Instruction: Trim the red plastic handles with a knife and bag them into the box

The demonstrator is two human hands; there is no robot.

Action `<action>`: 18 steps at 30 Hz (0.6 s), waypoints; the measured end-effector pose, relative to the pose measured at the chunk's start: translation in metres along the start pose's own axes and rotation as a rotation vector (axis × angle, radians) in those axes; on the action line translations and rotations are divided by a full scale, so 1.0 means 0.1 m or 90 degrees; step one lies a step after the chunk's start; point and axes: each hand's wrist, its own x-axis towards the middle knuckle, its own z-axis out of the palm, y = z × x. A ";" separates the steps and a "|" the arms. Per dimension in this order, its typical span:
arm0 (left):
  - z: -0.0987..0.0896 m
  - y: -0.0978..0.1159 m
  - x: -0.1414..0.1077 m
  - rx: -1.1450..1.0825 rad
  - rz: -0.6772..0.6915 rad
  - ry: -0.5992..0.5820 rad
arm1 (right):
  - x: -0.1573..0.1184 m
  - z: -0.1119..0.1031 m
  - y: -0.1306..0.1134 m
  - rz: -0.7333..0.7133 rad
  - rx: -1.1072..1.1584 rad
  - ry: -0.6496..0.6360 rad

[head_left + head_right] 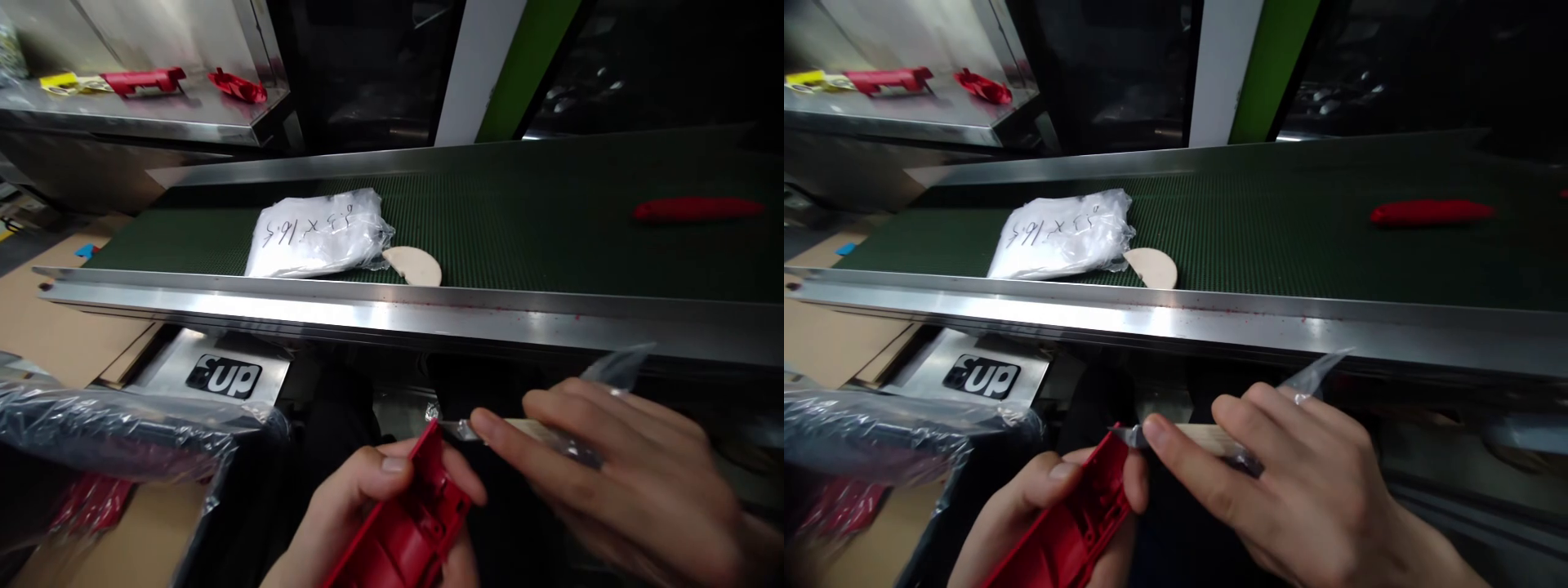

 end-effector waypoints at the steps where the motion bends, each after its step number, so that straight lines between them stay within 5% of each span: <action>1: -0.03 -0.01 0.01 -0.021 0.005 0.038 | 0.00 -0.01 -0.01 -0.009 -0.016 0.001; 6: -0.17 -0.05 -0.01 -0.044 -0.017 0.107 | 0.00 -0.02 -0.03 -0.028 -0.053 0.004; 18: -0.09 -0.04 0.05 -0.056 -0.050 -0.058 | 0.03 -0.02 0.07 -0.089 -0.078 0.023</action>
